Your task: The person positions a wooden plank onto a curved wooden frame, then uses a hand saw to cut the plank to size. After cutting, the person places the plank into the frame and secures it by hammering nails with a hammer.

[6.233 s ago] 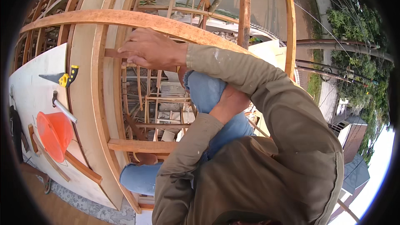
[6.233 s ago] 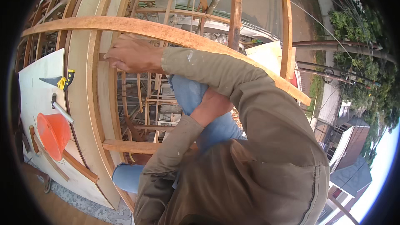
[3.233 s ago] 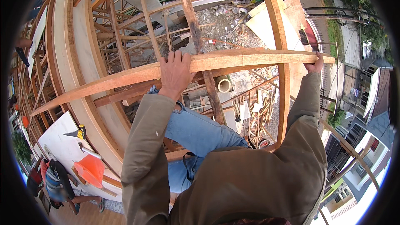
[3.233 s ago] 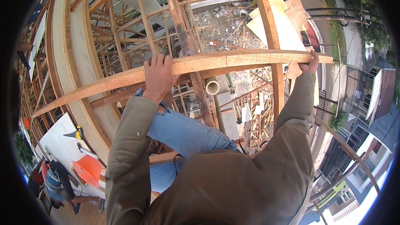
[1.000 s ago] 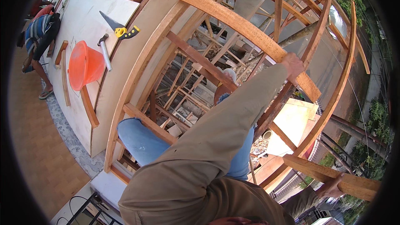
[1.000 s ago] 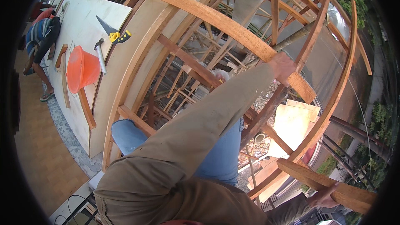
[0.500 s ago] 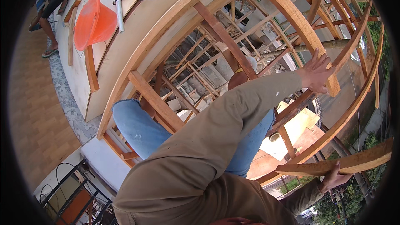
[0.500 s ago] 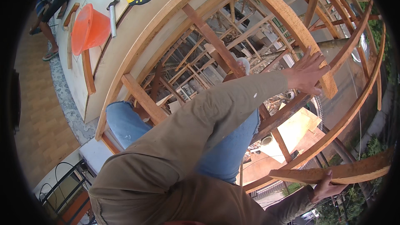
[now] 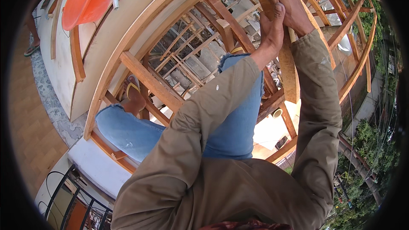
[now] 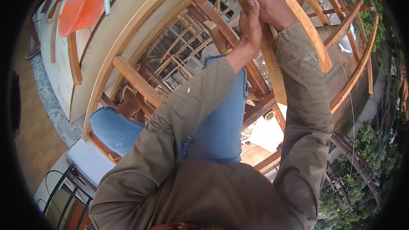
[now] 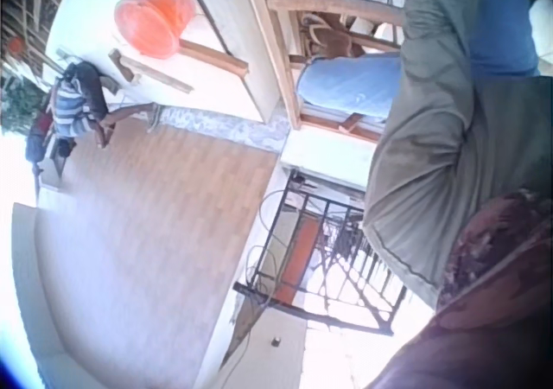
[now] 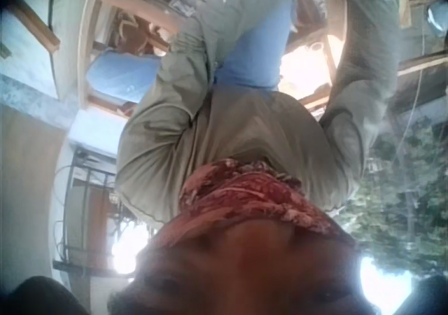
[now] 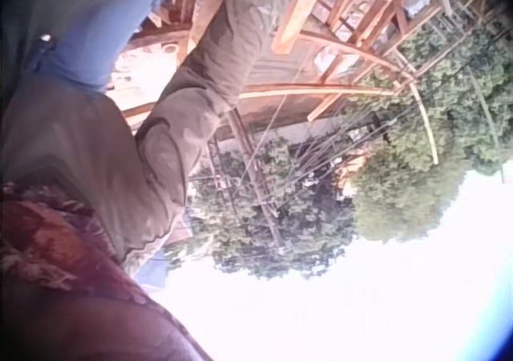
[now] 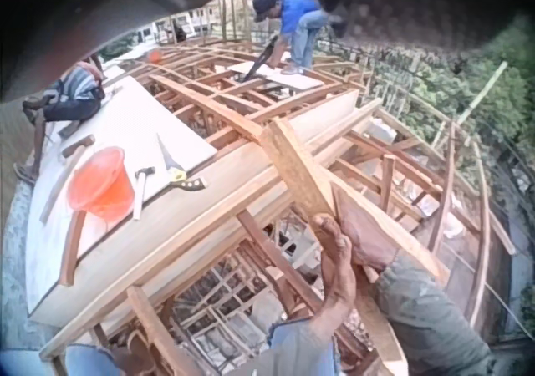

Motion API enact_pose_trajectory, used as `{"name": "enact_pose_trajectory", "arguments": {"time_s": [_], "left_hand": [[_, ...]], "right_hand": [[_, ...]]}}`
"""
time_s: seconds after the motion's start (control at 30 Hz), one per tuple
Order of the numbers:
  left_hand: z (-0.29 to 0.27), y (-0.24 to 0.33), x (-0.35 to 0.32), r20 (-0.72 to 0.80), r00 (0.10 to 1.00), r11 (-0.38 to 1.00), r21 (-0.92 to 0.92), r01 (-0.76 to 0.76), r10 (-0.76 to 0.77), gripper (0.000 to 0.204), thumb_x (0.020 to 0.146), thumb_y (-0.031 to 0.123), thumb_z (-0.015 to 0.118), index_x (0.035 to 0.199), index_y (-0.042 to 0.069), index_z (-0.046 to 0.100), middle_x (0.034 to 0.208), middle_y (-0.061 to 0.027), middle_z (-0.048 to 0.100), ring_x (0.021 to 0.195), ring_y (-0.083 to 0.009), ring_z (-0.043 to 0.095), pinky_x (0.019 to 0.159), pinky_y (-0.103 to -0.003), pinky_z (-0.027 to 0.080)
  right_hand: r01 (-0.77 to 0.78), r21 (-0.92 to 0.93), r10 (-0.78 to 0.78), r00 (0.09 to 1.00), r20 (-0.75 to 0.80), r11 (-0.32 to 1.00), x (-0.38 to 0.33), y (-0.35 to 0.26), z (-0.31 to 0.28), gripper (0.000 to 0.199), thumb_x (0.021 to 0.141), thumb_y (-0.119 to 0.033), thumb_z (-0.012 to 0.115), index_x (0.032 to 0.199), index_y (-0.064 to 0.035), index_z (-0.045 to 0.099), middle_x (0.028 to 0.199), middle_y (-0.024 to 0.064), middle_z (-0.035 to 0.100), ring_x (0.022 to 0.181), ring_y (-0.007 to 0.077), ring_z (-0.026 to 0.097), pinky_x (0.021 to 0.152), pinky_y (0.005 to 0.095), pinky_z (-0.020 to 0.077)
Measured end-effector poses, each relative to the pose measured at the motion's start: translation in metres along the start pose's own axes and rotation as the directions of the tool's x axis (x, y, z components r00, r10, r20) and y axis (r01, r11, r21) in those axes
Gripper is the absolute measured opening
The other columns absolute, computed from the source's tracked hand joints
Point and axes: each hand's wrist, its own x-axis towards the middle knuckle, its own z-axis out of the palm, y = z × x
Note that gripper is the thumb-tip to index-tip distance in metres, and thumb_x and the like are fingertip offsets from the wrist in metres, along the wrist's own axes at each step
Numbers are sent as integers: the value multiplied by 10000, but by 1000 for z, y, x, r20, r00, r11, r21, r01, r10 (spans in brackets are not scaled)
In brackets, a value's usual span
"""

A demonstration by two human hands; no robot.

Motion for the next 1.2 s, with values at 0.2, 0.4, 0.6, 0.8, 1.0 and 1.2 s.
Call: {"name": "enact_pose_trajectory", "arguments": {"time_s": [0.2, 0.4, 0.6, 0.8, 1.0, 1.2], "left_hand": [[-52, 14, 42, -150, 987, 995, -84, 51, -63, 684, 872, 342, 806, 1370, 39, 448, 1303, -121, 552, 1188, -242, 568, 1011, -422, 501], [-100, 0, 57, -154, 971, 983, -70, 173, -181, 748, 856, 365, 799, 1423, 33, 441, 1410, -151, 495, 1306, -311, 496, 1107, -500, 433], [-116, -35, 69, -235, 888, 896, 115, 429, -395, 727, 913, 512, 721, 1482, 169, 426, 1456, -119, 476, 1332, -320, 459, 1095, -605, 342], [-111, -48, 66, -256, 869, 866, 167, 470, -423, 813, 938, 547, 694, 1503, 66, 362, 1444, -208, 475, 1371, -433, 449, 1144, -683, 285], [-115, -52, 65, -143, 860, 854, 123, 506, -489, 837, 972, 579, 624, 1470, -19, 317, 1399, -292, 462, 1312, -466, 491, 1109, -668, 384], [-111, -77, 74, -254, 858, 865, 123, 487, -447, 817, 973, 594, 608, 1477, 21, 319, 1396, -266, 484, 1266, -473, 541, 1053, -726, 397]], "right_hand": [[-227, 120, 229, 974, 0, 967, -29, 3, 15, 624, 981, -334, 670, 1466, 1, 464, 1285, 233, 636, 1178, 353, 625, 1015, 433, 487], [-497, 173, 521, 840, -150, 851, -182, -21, -1, 528, 1014, -314, 661, 1416, 7, 545, 1191, 205, 672, 1113, 280, 672, 969, 412, 543], [-503, 177, 506, 862, 27, 846, -317, -142, 69, 1077, 816, -629, 762, 1591, -57, 280, 1535, 304, 319, 1425, 468, 355, 1128, 554, 364], [-496, 50, 499, 863, -85, 867, -319, -156, 107, 1139, 749, -578, 813, 1606, -92, 244, 1561, 387, 200, 1398, 568, 318, 1120, 616, 327], [-487, 111, 494, 868, -49, 866, -321, -145, 99, 1153, 733, -553, 828, 1597, -74, 233, 1550, 400, 203, 1370, 574, 342, 1114, 624, 326], [-454, 106, 463, 882, -89, 885, -327, -142, 102, 1169, 730, -533, 838, 1594, -59, 209, 1552, 406, 195, 1409, 576, 295, 1126, 627, 304]]}}
